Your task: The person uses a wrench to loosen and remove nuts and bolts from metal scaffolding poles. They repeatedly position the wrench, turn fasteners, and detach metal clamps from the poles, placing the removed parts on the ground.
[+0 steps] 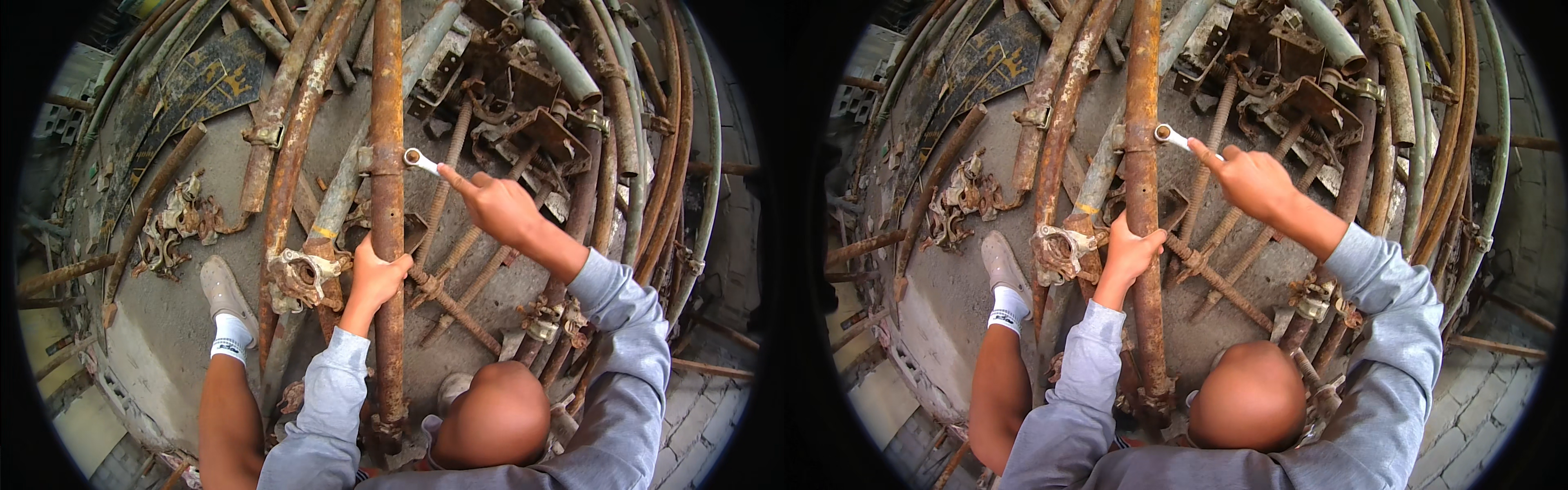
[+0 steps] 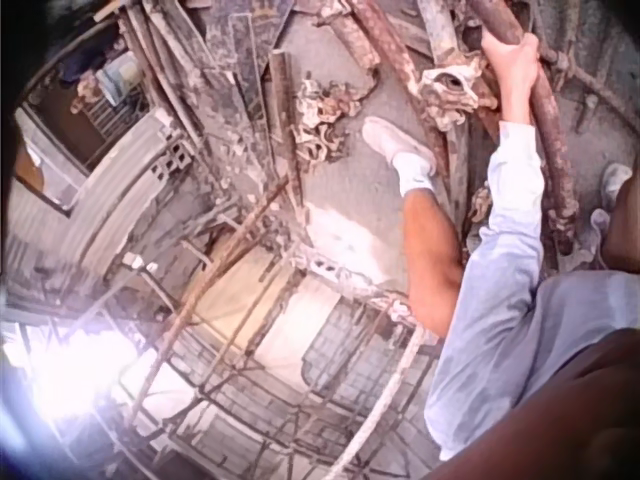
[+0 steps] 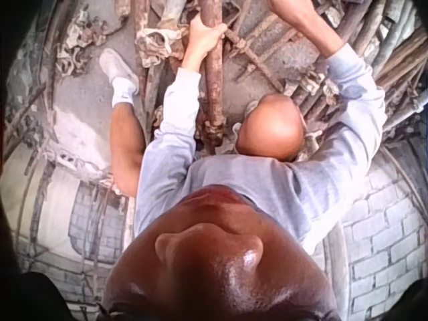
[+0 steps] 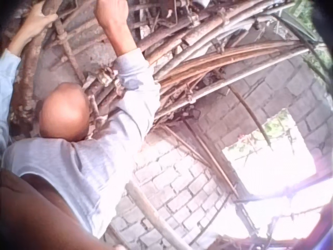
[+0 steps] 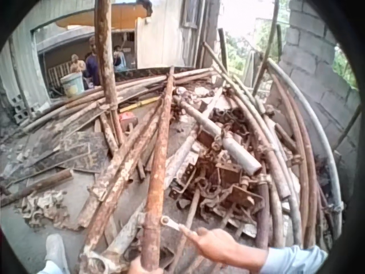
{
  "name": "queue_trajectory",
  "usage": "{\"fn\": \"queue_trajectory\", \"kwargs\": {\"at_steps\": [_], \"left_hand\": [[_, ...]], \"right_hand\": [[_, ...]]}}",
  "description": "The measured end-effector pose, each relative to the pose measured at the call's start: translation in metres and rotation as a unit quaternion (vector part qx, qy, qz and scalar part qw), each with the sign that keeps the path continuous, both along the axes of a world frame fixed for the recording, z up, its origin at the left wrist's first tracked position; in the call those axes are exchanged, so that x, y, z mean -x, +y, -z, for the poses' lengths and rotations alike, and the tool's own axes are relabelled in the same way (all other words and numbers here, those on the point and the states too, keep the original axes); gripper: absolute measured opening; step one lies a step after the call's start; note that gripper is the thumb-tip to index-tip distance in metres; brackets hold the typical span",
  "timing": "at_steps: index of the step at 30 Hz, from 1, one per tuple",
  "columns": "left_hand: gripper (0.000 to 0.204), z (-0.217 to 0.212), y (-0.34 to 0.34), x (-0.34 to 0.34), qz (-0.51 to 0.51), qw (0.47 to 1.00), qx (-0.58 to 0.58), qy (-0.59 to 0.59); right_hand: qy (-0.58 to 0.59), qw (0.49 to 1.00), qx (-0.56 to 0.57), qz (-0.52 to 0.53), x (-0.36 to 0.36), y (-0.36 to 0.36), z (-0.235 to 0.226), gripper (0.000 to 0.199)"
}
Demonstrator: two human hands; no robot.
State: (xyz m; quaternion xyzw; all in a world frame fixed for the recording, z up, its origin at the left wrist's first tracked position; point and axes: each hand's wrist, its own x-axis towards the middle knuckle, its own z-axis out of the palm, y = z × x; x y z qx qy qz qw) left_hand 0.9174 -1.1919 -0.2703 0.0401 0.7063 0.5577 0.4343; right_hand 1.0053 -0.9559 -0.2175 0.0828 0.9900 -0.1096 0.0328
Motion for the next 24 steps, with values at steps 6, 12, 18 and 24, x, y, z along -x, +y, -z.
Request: {"fn": "queue_trajectory", "kwargs": {"at_steps": [6, 12, 18, 24], "left_hand": [[0.034, 0.001, -0.007, -0.001, -0.021, 0.999, -0.015, -0.029], [0.032, -0.009, 0.002, -0.002, -0.002, 1.000, -0.003, -0.009], [0.040, 0.009, -0.010, 0.005, -0.006, 0.999, -0.027, -0.036], [0.032, 0.002, -0.001, -0.001, -0.004, 0.999, -0.035, -0.032]], "right_hand": [[0.156, 0.964, -0.099, 0.189, -0.013, -0.016, 0.009, 0.012], [0.255, 0.953, -0.092, 0.138, -0.033, 0.010, 0.030, 0.038], [0.261, 0.955, -0.120, -0.080, 0.001, 0.061, 0.002, 0.037], [0.226, 0.965, -0.106, -0.081, -0.004, 0.081, 0.024, 0.025]]}}
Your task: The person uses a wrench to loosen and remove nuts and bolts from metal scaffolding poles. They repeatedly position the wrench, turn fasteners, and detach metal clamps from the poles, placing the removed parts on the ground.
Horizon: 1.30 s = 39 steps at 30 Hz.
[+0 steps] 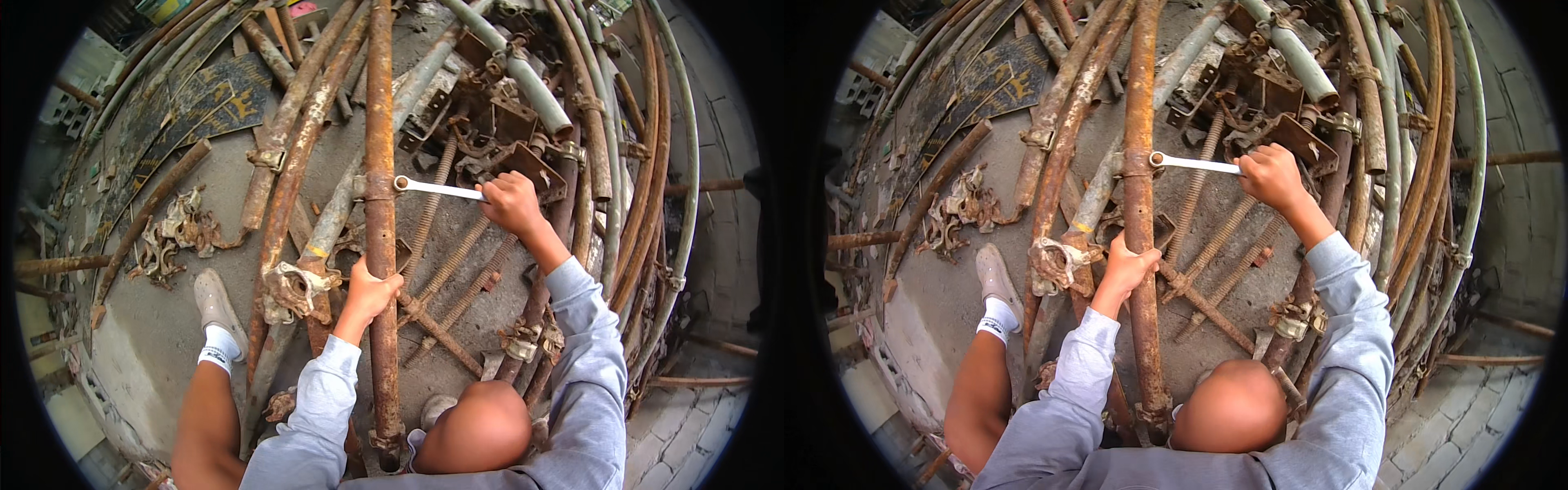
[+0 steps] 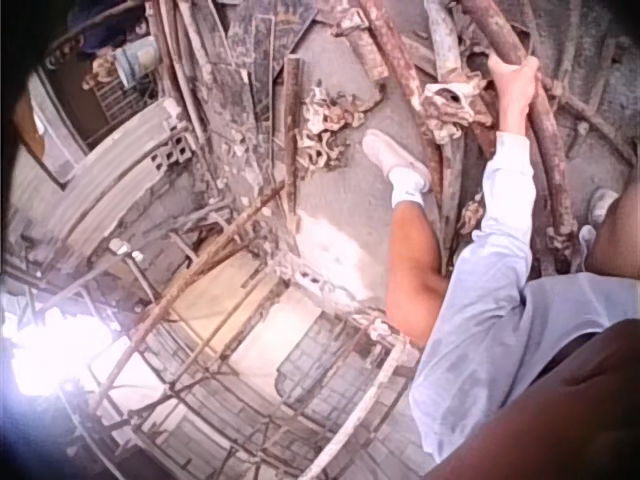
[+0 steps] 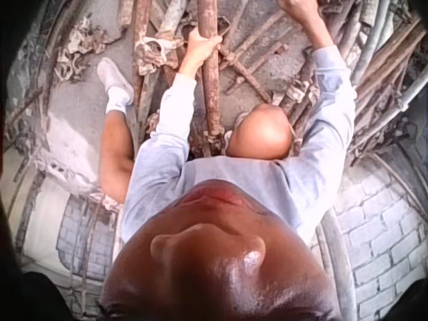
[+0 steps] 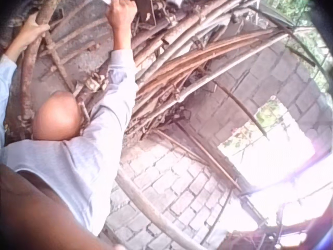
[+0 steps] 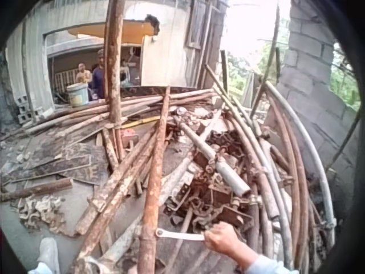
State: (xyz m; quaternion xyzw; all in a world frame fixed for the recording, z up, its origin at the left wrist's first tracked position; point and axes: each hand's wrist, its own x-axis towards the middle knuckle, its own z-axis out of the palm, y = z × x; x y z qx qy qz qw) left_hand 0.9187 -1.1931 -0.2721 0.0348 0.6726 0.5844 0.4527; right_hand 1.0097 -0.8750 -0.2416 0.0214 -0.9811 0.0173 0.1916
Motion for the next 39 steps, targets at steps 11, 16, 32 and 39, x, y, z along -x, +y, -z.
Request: {"fn": "queue_trajectory", "kwargs": {"at_steps": [11, 16, 32, 39], "left_hand": [[0.033, 0.002, 0.002, 0.000, -0.013, 1.000, -0.020, -0.015], [0.035, 0.002, 0.004, -0.002, -0.023, 0.999, -0.016, -0.019], [0.040, 0.003, 0.009, -0.007, -0.050, 0.999, 0.001, -0.004], [0.051, 0.018, 0.004, -0.005, -0.042, 0.997, 0.054, 0.031]], "right_hand": [[-0.070, 0.990, -0.047, -0.111, 0.052, 0.053, -0.021, 0.014], [-0.102, 0.978, -0.134, -0.121, 0.096, 0.082, -0.021, 0.020], [-0.110, 0.971, -0.196, -0.078, 0.219, 0.065, -0.022, 0.017], [-0.189, 0.836, 0.417, 0.303, 0.202, 0.027, -0.031, 0.029]]}}
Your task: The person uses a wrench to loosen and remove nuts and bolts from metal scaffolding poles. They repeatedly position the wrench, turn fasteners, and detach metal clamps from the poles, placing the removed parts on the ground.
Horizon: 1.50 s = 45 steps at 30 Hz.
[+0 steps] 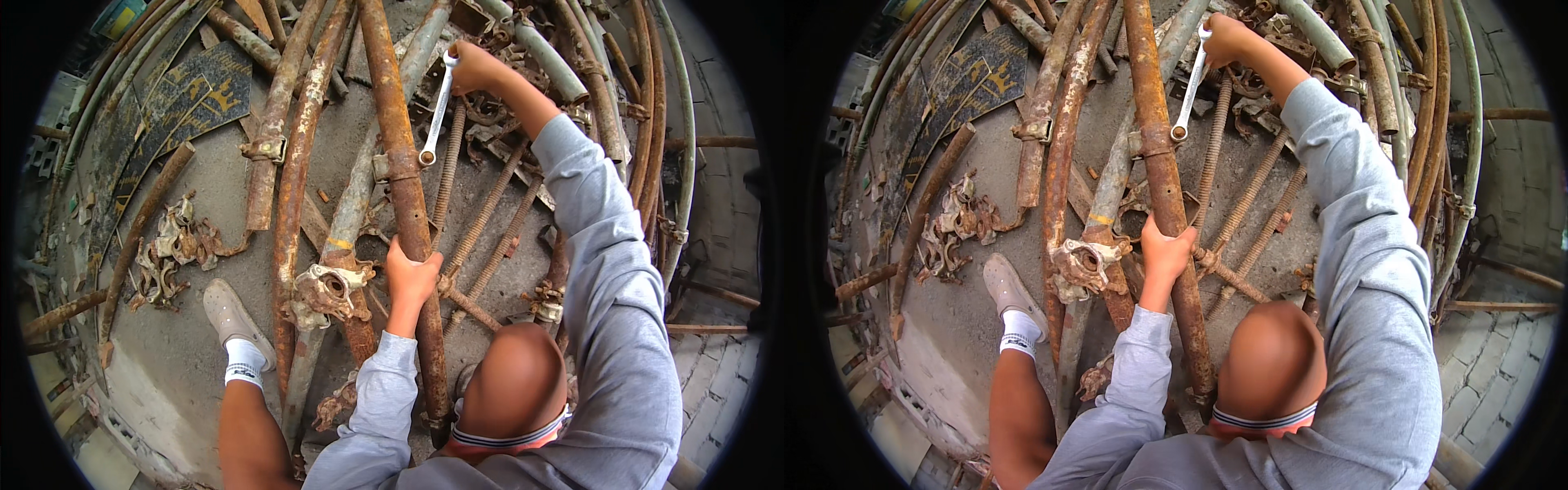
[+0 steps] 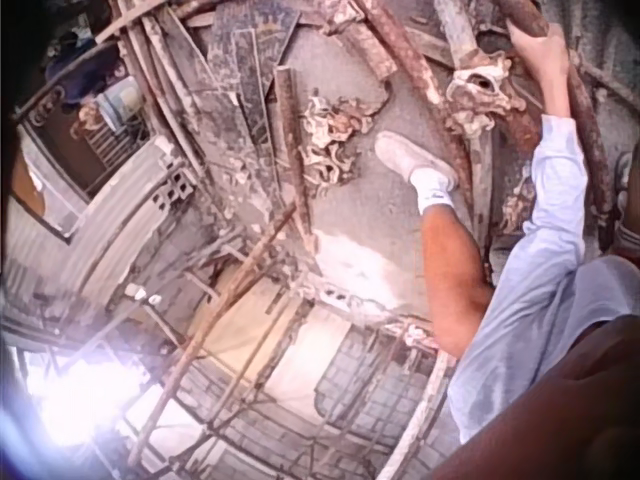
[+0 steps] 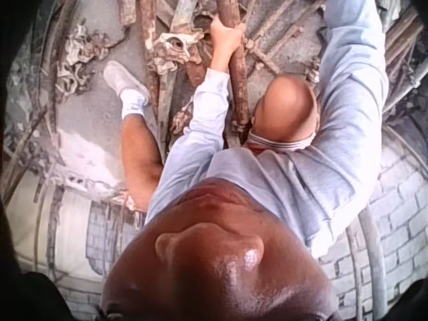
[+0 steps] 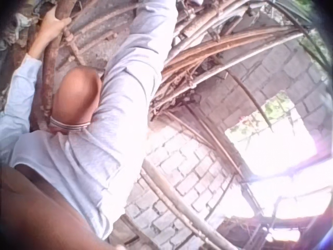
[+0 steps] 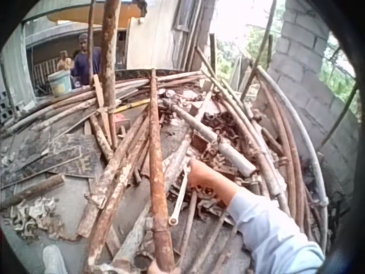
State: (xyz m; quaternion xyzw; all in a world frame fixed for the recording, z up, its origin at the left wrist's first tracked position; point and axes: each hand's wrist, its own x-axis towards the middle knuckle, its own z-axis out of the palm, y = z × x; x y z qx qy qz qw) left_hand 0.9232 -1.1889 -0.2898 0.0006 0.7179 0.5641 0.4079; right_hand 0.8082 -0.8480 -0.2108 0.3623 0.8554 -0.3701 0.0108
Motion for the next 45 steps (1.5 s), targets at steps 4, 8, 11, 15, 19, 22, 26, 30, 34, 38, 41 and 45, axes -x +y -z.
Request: {"fn": "queue_trajectory", "kwargs": {"at_steps": [4, 8, 11, 15, 19, 22, 26, 30, 34, 38, 41, 45], "left_hand": [[0.051, 0.000, 0.005, -0.009, 0.024, 1.000, 0.017, 0.010], [0.044, 0.011, 0.002, -0.010, 0.008, 0.996, -0.015, 0.091], [0.052, 0.007, 0.003, -0.008, 0.018, 1.000, -0.005, -0.003], [0.051, 0.003, 0.004, -0.002, 0.018, 0.999, 0.021, 0.040], [0.050, -0.015, 0.007, -0.003, 0.020, 0.999, 0.021, 0.043], [0.050, 0.002, 0.003, -0.006, 0.022, 0.997, -0.007, 0.072], [0.048, 0.011, 0.010, -0.002, 0.010, 0.998, 0.009, 0.060], [0.041, -0.004, 0.016, -0.001, 0.001, 1.000, -0.027, -0.014], [0.031, -0.023, 0.016, -0.004, -0.012, 0.997, -0.064, -0.037], [0.026, -0.026, 0.017, -0.007, -0.013, 0.998, -0.051, 0.027], [0.032, -0.022, 0.021, -0.013, -0.005, 0.998, -0.062, 0.016], [0.038, -0.017, 0.025, -0.018, 0.028, 0.998, -0.059, 0.008]], "right_hand": [[0.285, 0.826, 0.389, 0.290, 0.015, 0.006, 0.011, 0.016], [0.118, 0.934, -0.030, 0.336, 0.035, -0.028, 0.019, 0.034], [0.118, 0.934, -0.161, 0.295, 0.033, -0.034, 0.028, 0.037], [0.072, 0.948, -0.146, 0.275, 0.051, -0.039, 0.023, 0.039], [0.043, 0.964, -0.109, 0.238, 0.062, -0.043, 0.029, 0.033], [0.091, 0.964, -0.193, 0.157, 0.088, -0.073, 0.029, 0.034], [0.198, 0.948, -0.213, 0.132, 0.080, -0.082, 0.028, 0.029], [0.188, 0.964, -0.164, 0.094, 0.078, -0.085, 0.002, 0.044], [0.178, 0.961, -0.157, 0.142, 0.099, -0.089, 0.032, 0.028], [0.147, 0.978, -0.148, 0.001, 0.107, -0.118, 0.025, 0.022], [0.145, 0.967, -0.204, -0.044, 0.116, -0.114, 0.051, 0.020], [0.077, 0.969, -0.201, -0.118, 0.112, -0.115, 0.077, 0.029]]}}
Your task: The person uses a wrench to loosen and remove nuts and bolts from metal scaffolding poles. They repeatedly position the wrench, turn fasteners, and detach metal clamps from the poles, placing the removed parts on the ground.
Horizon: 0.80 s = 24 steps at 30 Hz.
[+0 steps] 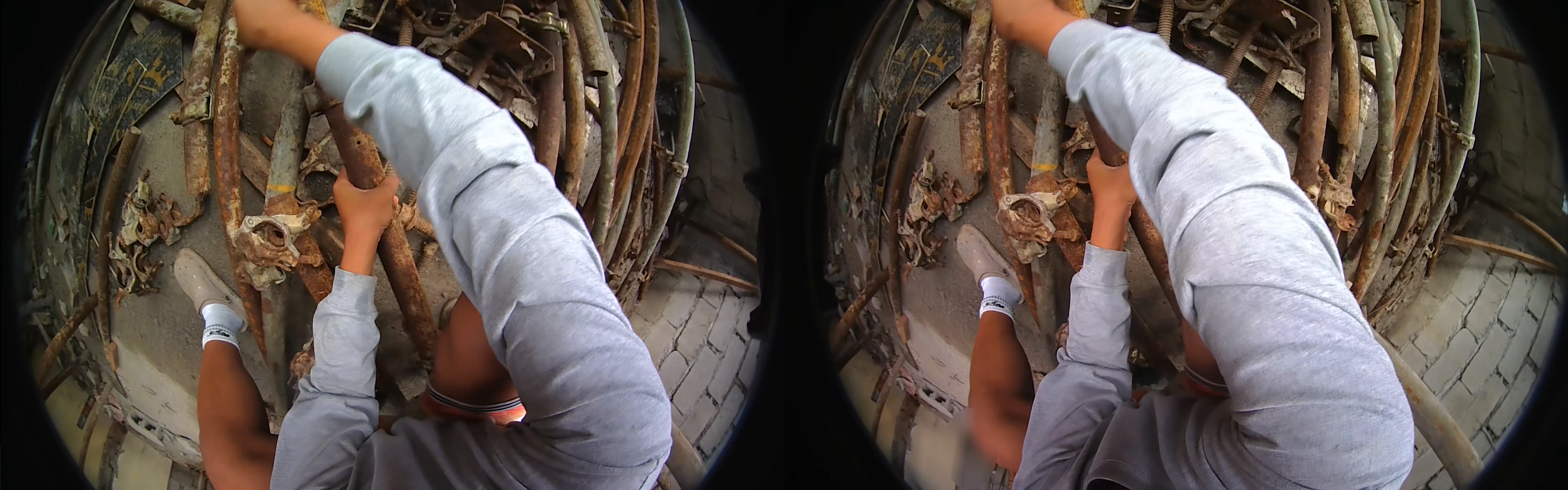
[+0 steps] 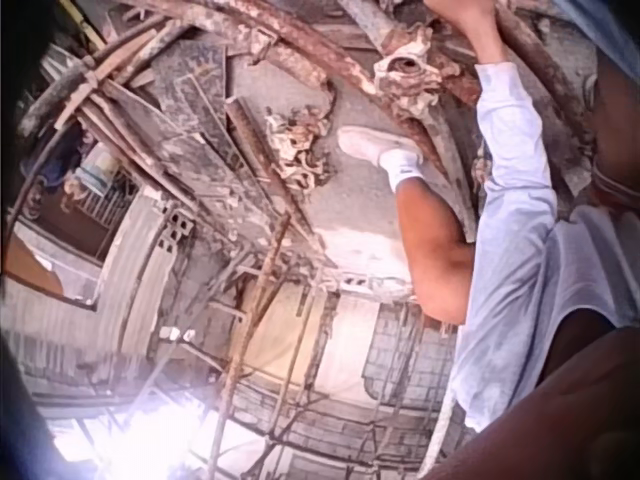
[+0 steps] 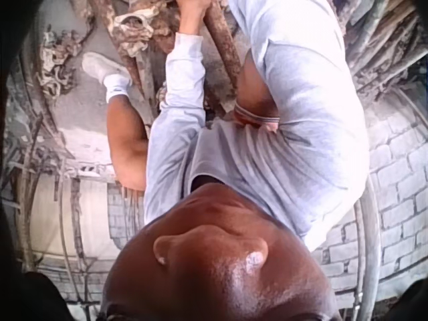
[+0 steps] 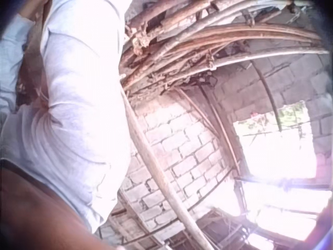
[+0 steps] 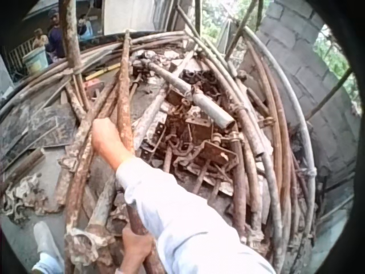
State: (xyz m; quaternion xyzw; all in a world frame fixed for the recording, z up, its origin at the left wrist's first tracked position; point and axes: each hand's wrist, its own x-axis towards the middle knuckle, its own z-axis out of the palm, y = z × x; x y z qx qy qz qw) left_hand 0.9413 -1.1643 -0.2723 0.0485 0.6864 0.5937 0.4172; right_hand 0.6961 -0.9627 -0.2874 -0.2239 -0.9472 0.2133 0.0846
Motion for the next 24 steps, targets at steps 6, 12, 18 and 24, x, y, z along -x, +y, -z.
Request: {"fn": "queue_trajectory", "kwargs": {"at_steps": [6, 12, 18, 24], "left_hand": [[0.055, 0.009, -0.007, 0.004, 0.014, 0.990, 0.079, 0.114], [0.058, 0.026, -0.002, 0.005, 0.040, 0.980, 0.042, 0.190], [0.058, 0.039, -0.009, 0.002, 0.120, 0.945, 0.074, 0.296], [0.057, 0.044, -0.005, -0.016, 0.112, 0.944, 0.052, 0.306]], "right_hand": [[0.073, 0.994, 0.066, -0.045, -0.047, -0.068, -0.074, 0.034], [0.141, 0.986, 0.073, -0.060, -0.074, -0.085, -0.071, 0.037], [0.170, 0.963, 0.112, -0.177, -0.127, -0.113, -0.084, 0.043], [0.179, 0.967, 0.092, -0.156, -0.142, -0.116, -0.066, 0.047]]}}
